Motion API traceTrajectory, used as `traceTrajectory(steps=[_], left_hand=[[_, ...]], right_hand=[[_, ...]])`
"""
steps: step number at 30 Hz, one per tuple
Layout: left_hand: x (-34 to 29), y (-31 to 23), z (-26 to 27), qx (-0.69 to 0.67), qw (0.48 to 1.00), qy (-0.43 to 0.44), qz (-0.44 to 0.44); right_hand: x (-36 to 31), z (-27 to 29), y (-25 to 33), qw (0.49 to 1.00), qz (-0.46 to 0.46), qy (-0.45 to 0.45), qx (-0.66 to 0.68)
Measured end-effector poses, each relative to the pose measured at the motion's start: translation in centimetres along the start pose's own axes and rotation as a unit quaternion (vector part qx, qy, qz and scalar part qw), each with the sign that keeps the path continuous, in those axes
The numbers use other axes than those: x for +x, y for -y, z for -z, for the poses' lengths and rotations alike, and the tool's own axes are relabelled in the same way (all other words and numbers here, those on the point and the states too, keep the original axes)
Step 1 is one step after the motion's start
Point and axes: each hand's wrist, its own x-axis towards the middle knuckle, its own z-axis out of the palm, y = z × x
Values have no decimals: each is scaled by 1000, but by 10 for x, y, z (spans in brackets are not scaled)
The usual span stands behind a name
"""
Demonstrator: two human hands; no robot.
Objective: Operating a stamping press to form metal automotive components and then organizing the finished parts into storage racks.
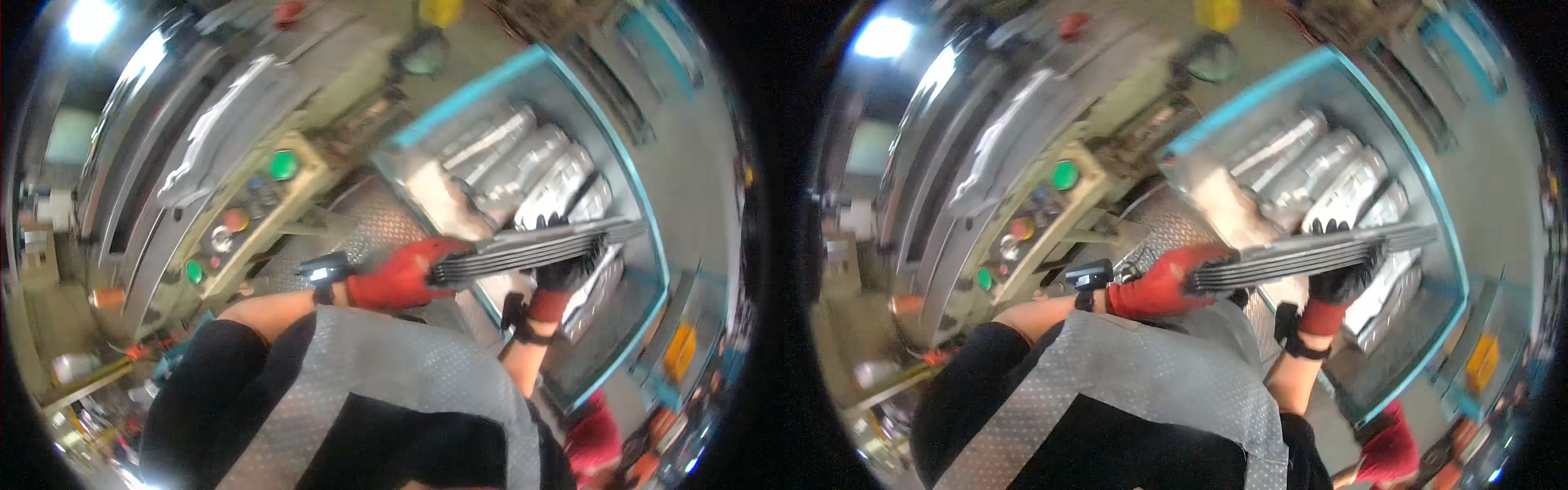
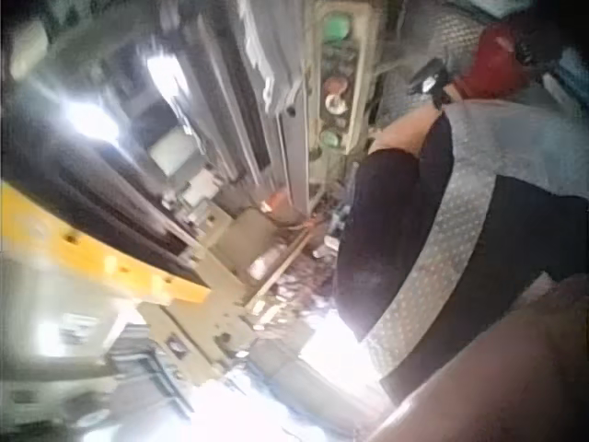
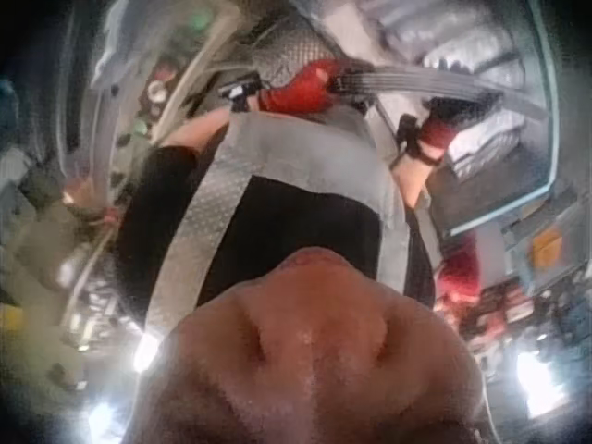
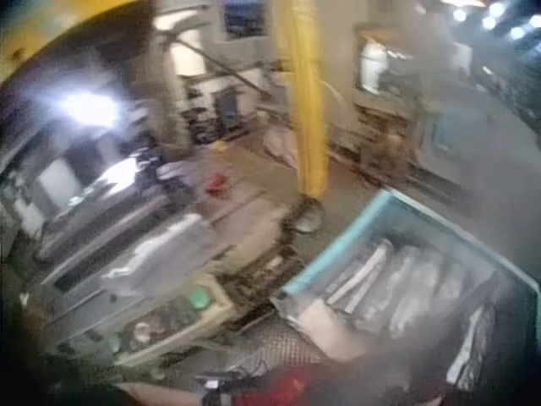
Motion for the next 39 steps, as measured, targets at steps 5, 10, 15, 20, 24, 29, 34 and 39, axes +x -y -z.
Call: traceTrajectory(steps=[5,10,15,20,24,29,34,39], left_hand=[[-123,-20,135,-19,998,-56,-18],[-240,-30,229,-355,890,-271,92],[-308,-3,276,-282,859,-412,116],[-321,43,326,-185,811,-535,150],[-316,55,380,-189,794,-563,131],[-293,59,437,-201,759,-562,259],[-288,89,471,-105,847,-459,246],[-299,99,468,156,823,-490,239]], right_hand=[[-77,-136,-97,991,-76,113,-14],[-79,-194,-199,914,-260,296,97],[-89,-251,-307,890,-330,298,-103],[-48,-259,-402,852,-452,199,-173],[-45,-289,-442,821,-438,333,-153],[-44,-328,-468,832,-380,342,-215],[-25,-321,-475,772,-440,371,-269],[57,-296,-464,552,-225,521,-611]])
